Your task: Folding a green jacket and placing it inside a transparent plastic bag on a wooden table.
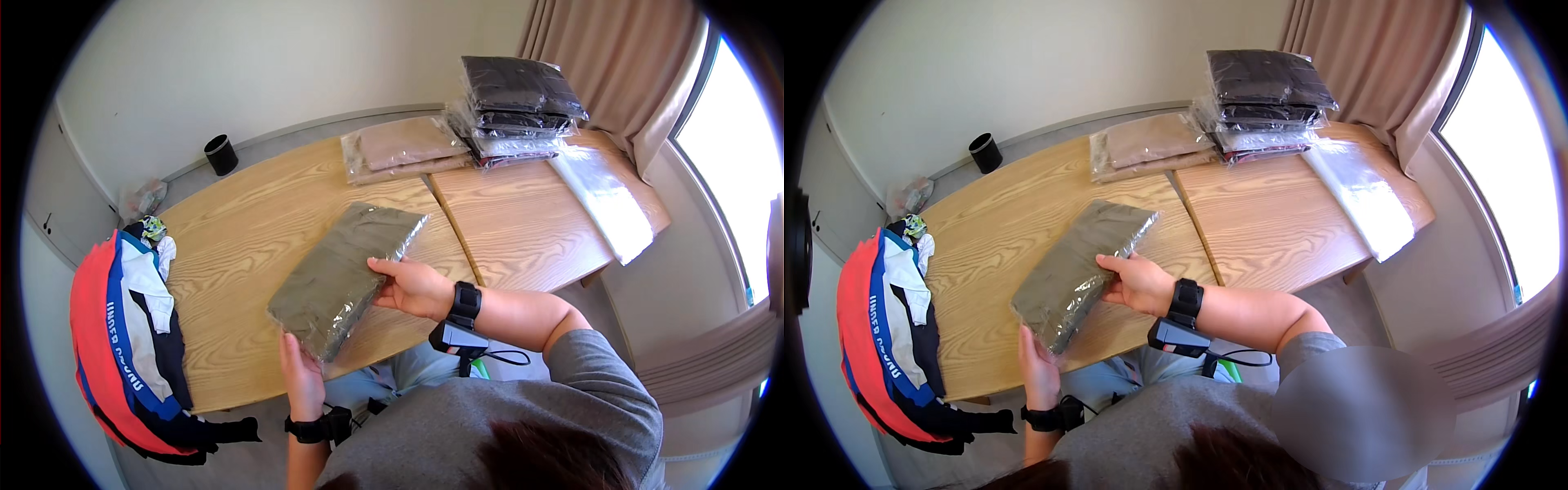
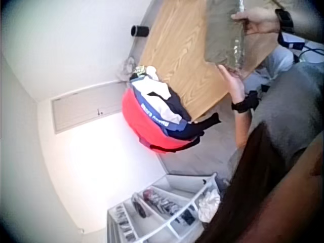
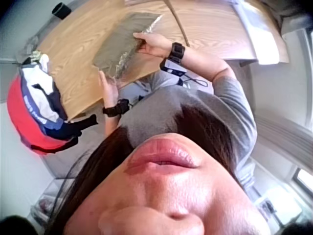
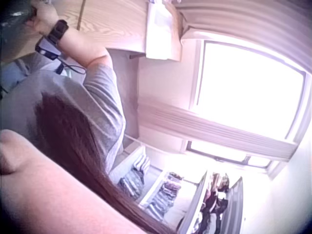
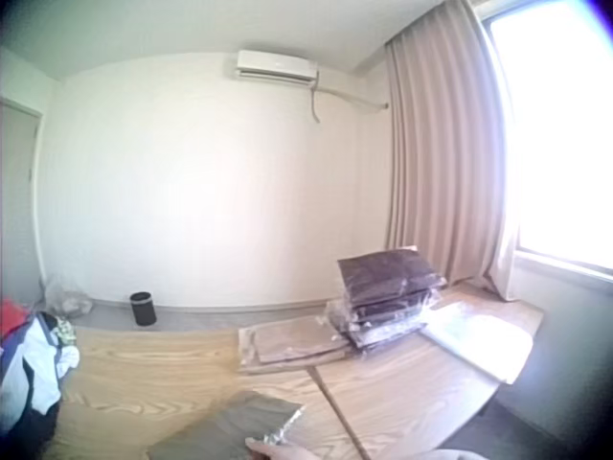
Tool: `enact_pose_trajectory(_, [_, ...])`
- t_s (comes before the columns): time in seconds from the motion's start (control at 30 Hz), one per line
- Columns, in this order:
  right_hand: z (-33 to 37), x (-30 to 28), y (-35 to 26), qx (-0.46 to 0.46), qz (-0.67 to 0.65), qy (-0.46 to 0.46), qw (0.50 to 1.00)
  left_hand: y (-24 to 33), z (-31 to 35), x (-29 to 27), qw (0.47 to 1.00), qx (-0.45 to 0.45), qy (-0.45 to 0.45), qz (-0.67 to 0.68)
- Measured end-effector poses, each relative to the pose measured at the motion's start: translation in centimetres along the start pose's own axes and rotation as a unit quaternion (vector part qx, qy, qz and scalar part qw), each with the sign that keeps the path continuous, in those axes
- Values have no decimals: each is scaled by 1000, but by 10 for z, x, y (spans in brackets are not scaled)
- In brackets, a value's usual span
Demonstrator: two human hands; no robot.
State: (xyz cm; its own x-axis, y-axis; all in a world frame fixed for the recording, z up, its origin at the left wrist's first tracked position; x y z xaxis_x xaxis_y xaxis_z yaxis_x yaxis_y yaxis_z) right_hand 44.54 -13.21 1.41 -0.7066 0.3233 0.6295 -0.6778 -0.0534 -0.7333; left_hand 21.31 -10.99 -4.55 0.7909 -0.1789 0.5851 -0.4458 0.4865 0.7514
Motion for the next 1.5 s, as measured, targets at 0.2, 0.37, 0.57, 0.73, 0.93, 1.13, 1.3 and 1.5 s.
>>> enact_pose_trajectory(0.2, [-45,23,-60,-79,4,-41,996,-5,-2,-18,999,-4,-30,-31])
enact_pose_trajectory(0.37, [-129,11,-128,-200,-48,-14,979,-10,7,-18,980,70,-42,-182])
enact_pose_trajectory(0.57, [-234,-120,-159,-261,-81,125,954,-9,10,-6,970,62,-18,-233])
enact_pose_trajectory(0.73, [-223,-124,-159,-210,90,228,947,-10,10,-13,967,45,-7,-250])
enact_pose_trajectory(0.93, [-223,-132,-147,-270,-32,274,923,-9,9,-11,963,53,-14,-265])
enact_pose_trajectory(1.13, [-204,-116,-121,-311,-59,288,904,-9,7,-12,957,71,-9,-280])
enact_pose_trajectory(1.3, [-196,-120,-77,-228,-94,137,959,-18,7,-20,961,62,-28,-269])
enact_pose_trajectory(1.5, [-156,-85,13,-100,-98,24,990,20,6,-23,961,84,-14,-261])
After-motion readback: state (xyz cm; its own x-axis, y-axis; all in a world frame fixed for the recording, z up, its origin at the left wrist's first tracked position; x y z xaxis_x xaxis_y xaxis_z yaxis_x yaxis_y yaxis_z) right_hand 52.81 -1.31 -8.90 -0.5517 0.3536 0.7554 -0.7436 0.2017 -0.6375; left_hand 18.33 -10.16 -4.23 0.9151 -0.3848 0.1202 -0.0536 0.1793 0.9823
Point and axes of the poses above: each hand's wrist, its own z-axis away from the middle knuckle, its own x-axis out of the palm, y = z × x, the point moved 1 cm from there along -z, towards the middle knuckle, and after that the axes turned 15 degrees about -x, right-handed, at the moved point
